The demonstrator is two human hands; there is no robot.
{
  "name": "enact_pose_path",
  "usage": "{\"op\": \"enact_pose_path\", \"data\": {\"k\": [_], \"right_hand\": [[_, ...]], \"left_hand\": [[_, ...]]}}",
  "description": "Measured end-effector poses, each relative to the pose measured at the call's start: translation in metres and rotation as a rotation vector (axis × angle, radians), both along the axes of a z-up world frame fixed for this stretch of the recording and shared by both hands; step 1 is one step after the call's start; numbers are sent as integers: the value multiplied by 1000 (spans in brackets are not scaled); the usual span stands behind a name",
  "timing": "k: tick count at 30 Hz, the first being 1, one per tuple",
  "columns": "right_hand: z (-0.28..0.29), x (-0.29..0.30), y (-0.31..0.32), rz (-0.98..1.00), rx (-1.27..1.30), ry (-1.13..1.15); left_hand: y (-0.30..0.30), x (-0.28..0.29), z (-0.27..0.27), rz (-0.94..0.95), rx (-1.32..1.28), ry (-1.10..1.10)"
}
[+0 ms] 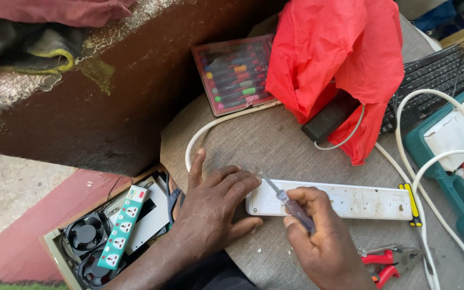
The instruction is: Disassembling a power strip extension cord by removing screws with a screwdriver and using pliers.
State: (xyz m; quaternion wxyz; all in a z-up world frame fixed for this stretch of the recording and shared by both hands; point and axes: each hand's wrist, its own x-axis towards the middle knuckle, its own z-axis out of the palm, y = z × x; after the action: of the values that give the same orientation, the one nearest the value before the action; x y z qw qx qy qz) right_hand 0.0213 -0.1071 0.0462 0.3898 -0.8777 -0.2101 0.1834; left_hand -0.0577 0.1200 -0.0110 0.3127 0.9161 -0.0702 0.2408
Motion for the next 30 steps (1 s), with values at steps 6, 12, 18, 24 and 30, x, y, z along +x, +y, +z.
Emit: {"op": "enact_pose_path", "data": {"k": [6, 12, 18, 24, 30], "right_hand": [[35, -8, -21, -179, -21, -323], [47, -11, -3, 35, 228, -362], [46, -24, 6, -3, 113, -382], [47, -26, 6, 34, 154, -429], [47, -24, 5, 72, 143, -391]], "left_hand": [[4, -3, 5, -56, -42, -26], [3, -1, 4, -52, -54, -40], [2, -2, 11, -42, -120, -16], [-2, -2, 11, -10, -174, 1], [-3, -2, 10, 4, -176, 12]]}}
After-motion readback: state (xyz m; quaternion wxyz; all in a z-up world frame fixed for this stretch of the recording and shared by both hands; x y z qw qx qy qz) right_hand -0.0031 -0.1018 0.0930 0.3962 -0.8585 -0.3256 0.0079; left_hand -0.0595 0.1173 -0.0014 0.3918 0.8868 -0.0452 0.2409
